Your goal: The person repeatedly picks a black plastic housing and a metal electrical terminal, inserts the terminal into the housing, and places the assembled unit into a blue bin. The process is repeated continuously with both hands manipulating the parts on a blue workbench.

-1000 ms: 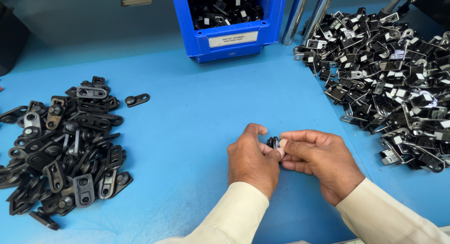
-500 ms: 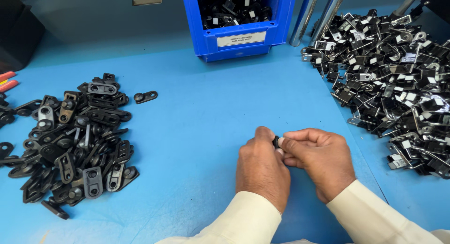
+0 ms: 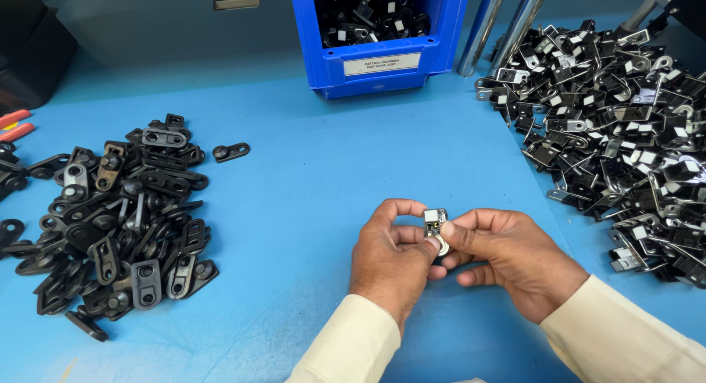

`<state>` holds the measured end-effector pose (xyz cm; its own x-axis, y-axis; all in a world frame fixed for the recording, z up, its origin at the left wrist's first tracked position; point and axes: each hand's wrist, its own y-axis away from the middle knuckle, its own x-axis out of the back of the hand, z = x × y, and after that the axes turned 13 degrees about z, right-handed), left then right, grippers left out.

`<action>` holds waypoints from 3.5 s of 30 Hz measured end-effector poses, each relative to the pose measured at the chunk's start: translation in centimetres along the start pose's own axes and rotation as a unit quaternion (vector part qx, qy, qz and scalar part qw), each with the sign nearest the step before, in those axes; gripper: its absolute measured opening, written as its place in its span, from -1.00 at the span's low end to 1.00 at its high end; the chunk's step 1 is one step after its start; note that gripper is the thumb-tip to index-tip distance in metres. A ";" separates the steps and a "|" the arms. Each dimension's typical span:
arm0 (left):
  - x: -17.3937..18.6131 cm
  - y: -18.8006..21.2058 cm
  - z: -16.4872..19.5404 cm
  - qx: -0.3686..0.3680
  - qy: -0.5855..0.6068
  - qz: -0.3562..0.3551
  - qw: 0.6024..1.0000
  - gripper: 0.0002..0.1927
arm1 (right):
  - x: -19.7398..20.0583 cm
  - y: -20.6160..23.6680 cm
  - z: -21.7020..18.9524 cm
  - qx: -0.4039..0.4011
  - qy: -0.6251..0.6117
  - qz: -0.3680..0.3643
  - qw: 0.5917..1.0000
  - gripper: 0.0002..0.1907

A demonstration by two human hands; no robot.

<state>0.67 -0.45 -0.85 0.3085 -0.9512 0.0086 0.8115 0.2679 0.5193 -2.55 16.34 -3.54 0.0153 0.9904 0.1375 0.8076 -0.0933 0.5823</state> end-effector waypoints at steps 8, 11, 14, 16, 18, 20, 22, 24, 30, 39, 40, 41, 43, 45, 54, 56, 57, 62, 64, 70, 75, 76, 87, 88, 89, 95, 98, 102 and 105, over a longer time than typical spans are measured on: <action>1.3 -0.4 0.3 0.006 -0.022 -0.076 0.997 -0.64 | 1.3 -2.1 1.3 -0.043 -0.088 -0.126 0.987 -0.86; 1.5 -0.4 0.4 0.011 0.002 -0.093 0.996 -0.64 | 1.5 -2.5 1.5 -0.064 -0.114 -0.147 0.980 -0.89; 1.6 -0.5 0.5 0.019 -0.006 -0.097 0.995 -0.63 | 1.6 -2.6 1.7 -0.052 -0.107 -0.166 0.979 -0.88; 1.7 -0.6 0.5 0.020 -0.011 -0.101 0.995 -0.63 | 1.5 -2.5 1.8 -0.048 -0.108 -0.159 0.980 -0.88; 1.7 -0.7 0.5 0.024 -0.014 -0.104 0.994 -0.63 | 1.4 -2.4 1.9 -0.048 -0.106 -0.147 0.982 -0.88; 1.7 -0.8 0.5 0.030 -0.015 -0.108 0.994 -0.63 | 1.3 -2.3 2.0 -0.053 -0.103 -0.130 0.985 -0.88; 1.8 -0.8 0.5 0.035 -0.014 -0.102 0.994 -0.63 | 1.2 -2.1 1.9 -0.041 -0.108 -0.132 0.984 -0.86; 1.8 -0.8 0.5 0.036 -0.009 -0.092 0.995 -0.64 | 0.9 -1.7 1.8 -0.022 -0.102 -0.122 0.987 -0.86; 0.6 0.0 0.0 -0.009 -0.082 0.020 0.996 -0.71 | -2.0 1.0 1.8 0.029 -0.057 0.008 0.998 -0.77; 0.5 0.7 0.1 -0.066 -0.121 0.064 0.988 -0.62 | -3.8 3.3 1.9 0.346 0.226 0.168 0.895 -0.84; 0.5 0.7 0.1 -0.062 -0.115 0.074 0.989 -0.63 | -3.5 3.4 2.1 0.425 0.255 0.169 0.852 -0.85; 0.6 0.7 0.3 -0.059 -0.109 0.083 0.989 -0.63 | -3.4 3.3 2.2 0.501 0.281 0.170 0.801 -0.86; 0.9 0.4 0.5 -0.048 -0.079 0.090 0.992 -0.68 | -3.2 3.1 2.5 0.461 0.239 0.129 0.845 -0.77; 1.1 0.3 0.6 -0.036 -0.051 0.091 0.994 -0.69 | -3.2 2.7 2.7 0.334 0.130 0.087 0.929 -0.74; 0.7 0.7 0.4 -0.005 0.003 0.040 0.999 -0.68 | -1.5 0.7 2.3 -0.035 -0.123 -0.038 0.991 -0.77; 0.3 1.0 0.5 -0.006 0.007 0.057 0.998 -0.72 | -1.5 0.5 2.1 -0.058 -0.146 -0.038 0.987 -0.77; 0.2 1.0 0.5 -0.007 -0.010 0.068 0.998 -0.73 | -1.7 0.5 2.1 -0.059 -0.153 -0.023 0.986 -0.78; 0.1 0.7 -0.2 -0.005 -0.060 0.105 0.993 -0.71 | -3.5 1.4 2.9 -0.017 -0.111 0.078 0.991 -0.77; 0.5 0.4 -0.6 -0.034 -0.040 0.071 0.996 -0.70 | -3.6 1.4 2.6 -0.027 -0.142 0.073 0.987 -0.79; 1.7 -0.2 -0.9 0.001 -0.054 0.053 0.997 -0.68 | -1.3 0.7 -0.1 0.007 -0.099 0.088 0.991 -0.65; 1.4 0.1 -0.8 0.022 -0.016 0.030 0.999 -0.65 | -1.6 0.5 0.6 -0.003 -0.010 0.025 1.000 -0.64; 1.5 0.2 -0.9 0.018 -0.020 0.012 1.000 -0.64 | -1.7 0.4 0.8 -0.005 -0.015 0.012 1.000 -0.66; 0.7 1.0 -0.6 -0.020 -0.100 0.061 0.993 -0.72 | -3.1 0.7 1.9 0.152 0.057 0.067 0.984 -0.76; 0.6 1.0 -0.5 -0.014 -0.105 0.069 0.992 -0.72 | -3.4 1.4 2.3 0.208 0.117 0.110 0.965 -0.78; 0.5 1.1 -0.5 -0.009 -0.111 0.077 0.991 -0.71 | -3.6 2.0 2.5 0.262 0.176 0.152 0.937 -0.79; 1.0 0.4 0.0 0.006 -0.001 0.082 0.997 -0.64 | -3.3 3.0 2.3 0.212 0.019 0.104 0.972 -0.80; 0.9 0.6 0.0 0.004 0.020 0.049 0.999 -0.64 | -2.5 2.0 1.7 0.026 -0.063 0.034 0.997 -0.73; 0.5 0.7 0.4 0.005 -0.018 0.050 0.999 -0.67 | -1.7 1.2 1.5 0.003 -0.071 -0.014 0.997 -0.75; 0.0 1.1 0.6 -0.030 -0.059 0.101 0.993 -0.71 | -2.6 1.2 1.7 0.021 -0.094 0.038 0.995 -0.79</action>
<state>1.30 -0.20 0.23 0.4112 -0.8874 0.2086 0.7680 0.4605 0.4451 -0.56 13.84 -4.57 0.1830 0.9828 0.0256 0.8234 -0.1675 0.5421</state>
